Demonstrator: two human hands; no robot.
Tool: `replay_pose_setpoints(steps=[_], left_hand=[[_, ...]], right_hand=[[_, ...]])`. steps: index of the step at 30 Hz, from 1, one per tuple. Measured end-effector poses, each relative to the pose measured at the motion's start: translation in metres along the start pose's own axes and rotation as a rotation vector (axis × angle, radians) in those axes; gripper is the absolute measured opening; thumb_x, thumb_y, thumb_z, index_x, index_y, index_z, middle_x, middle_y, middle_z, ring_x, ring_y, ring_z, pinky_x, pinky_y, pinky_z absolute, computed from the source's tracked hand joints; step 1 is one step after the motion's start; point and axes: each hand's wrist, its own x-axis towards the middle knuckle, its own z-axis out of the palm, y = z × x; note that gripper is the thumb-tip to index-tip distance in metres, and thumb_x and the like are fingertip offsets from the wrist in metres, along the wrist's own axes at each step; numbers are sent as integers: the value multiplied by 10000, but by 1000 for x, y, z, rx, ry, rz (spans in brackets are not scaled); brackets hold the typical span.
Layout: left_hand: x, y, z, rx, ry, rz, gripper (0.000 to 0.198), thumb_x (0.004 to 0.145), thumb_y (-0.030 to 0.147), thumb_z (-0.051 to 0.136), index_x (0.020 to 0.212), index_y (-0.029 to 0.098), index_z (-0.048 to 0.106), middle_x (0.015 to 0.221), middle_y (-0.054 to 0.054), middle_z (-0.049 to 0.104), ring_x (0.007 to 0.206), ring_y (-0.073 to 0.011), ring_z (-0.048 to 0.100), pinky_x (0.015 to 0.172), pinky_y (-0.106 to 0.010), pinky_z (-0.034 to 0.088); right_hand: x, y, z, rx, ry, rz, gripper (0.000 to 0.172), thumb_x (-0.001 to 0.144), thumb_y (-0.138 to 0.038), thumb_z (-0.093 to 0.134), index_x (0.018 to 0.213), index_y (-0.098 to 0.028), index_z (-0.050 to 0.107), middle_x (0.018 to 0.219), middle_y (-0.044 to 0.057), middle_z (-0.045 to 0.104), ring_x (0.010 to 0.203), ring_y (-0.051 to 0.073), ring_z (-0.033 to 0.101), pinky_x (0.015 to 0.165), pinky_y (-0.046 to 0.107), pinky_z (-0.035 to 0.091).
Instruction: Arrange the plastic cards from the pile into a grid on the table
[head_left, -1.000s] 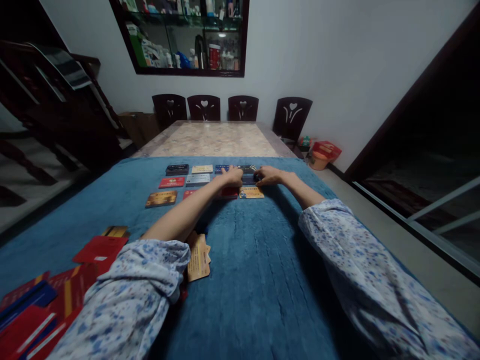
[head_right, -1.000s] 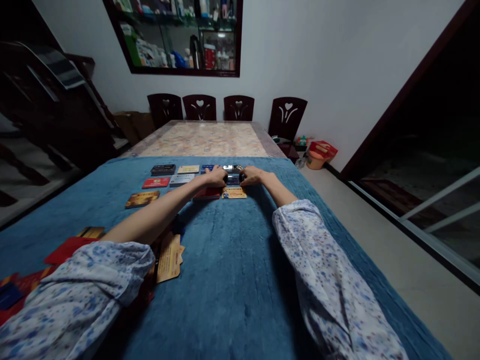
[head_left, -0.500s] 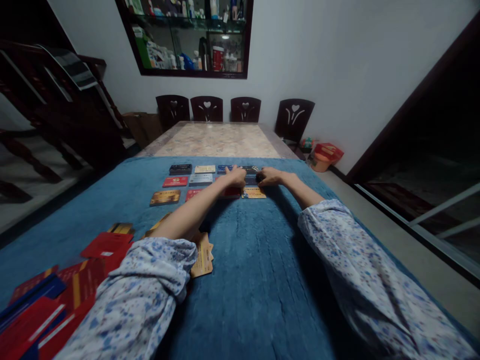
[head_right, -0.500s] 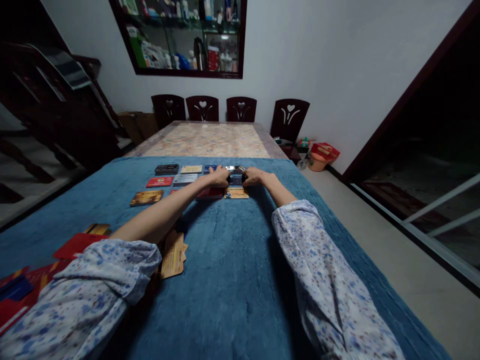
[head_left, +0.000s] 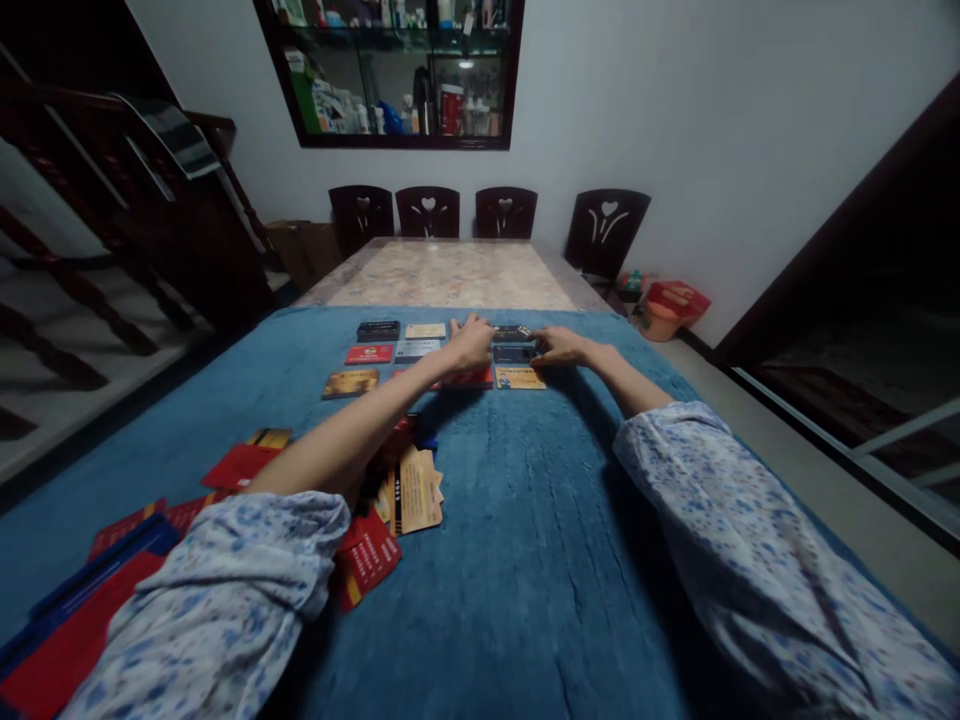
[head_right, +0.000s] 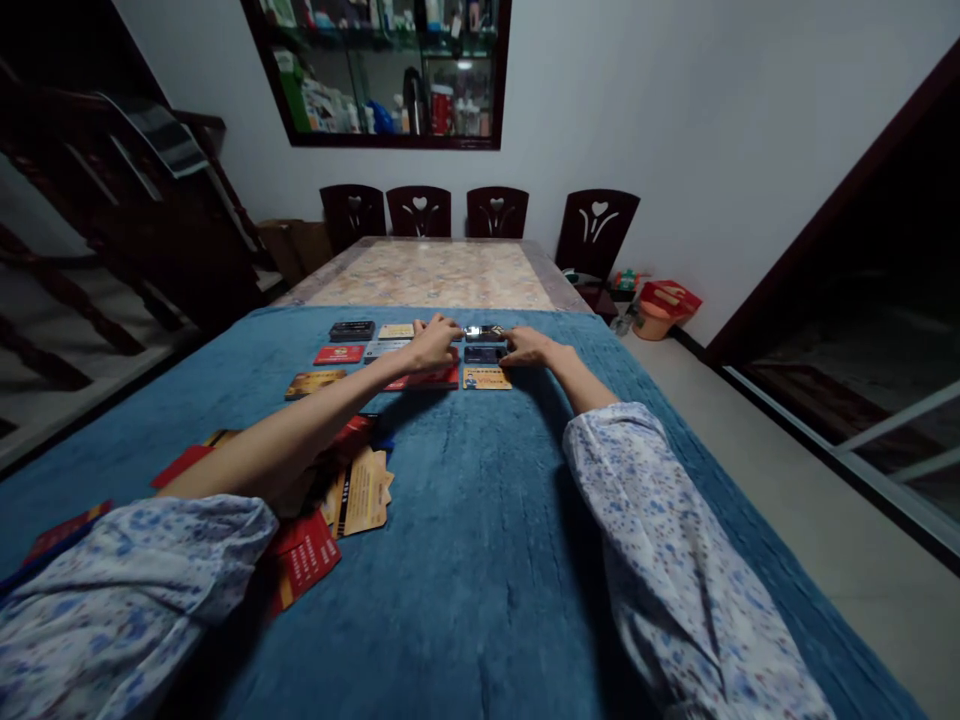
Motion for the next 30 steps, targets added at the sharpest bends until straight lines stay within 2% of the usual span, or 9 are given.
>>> replay_pose_setpoints(steps=[5, 9, 13, 18, 23, 30], left_hand=[[-31, -12, -10, 0, 35, 10, 389, 825, 137, 512, 1147, 172, 727, 1338, -163, 589, 1257, -358, 417, 986, -553, 349], [-50, -24, -15, 19, 43, -2, 366, 822, 124, 542, 1132, 195, 722, 1316, -136, 599, 1259, -339, 423, 992, -520, 331], [-70, -34, -20, 0, 71, -23, 322, 822, 157, 588, 1108, 201, 731, 1323, -124, 597, 1258, -348, 422, 1001, -522, 303], [-102, -42, -26, -14, 95, -19, 278, 840, 221, 596, 1072, 204, 748, 1295, -133, 606, 1228, -358, 436, 973, -527, 309], [-132, -53, -23, 3, 122, -46, 324, 835, 147, 550, 1074, 220, 757, 1274, -128, 628, 1236, -349, 449, 965, -520, 318], [-177, -68, -16, 14, 134, -102, 339, 872, 180, 502, 1106, 217, 744, 1279, -140, 639, 1231, -339, 464, 964, -544, 318]], right_hand=[[-11, -1, -3, 7, 129, -91, 441, 825, -336, 668, 1220, -145, 700, 1082, 119, 698, 951, 240, 626, 848, 318, 475], [-21, -16, -8, -18, 222, -143, 328, 859, -332, 620, 1110, -160, 740, 1020, 113, 688, 944, 243, 602, 834, 317, 444], [-29, -41, -13, -30, 310, -194, 257, 897, -258, 540, 1003, -163, 753, 936, 112, 684, 896, 233, 573, 815, 318, 416], [-36, -74, -15, -43, 372, -281, 255, 908, -235, 519, 981, -165, 754, 909, 128, 686, 883, 251, 528, 817, 347, 397], [-36, -106, -13, -49, 423, -390, 249, 919, -220, 492, 920, -174, 737, 895, 119, 677, 870, 240, 505, 762, 333, 349], [-32, -151, -2, 6, 417, -576, 190, 904, -216, 521, 853, -181, 701, 835, 95, 652, 829, 227, 464, 745, 334, 309]])
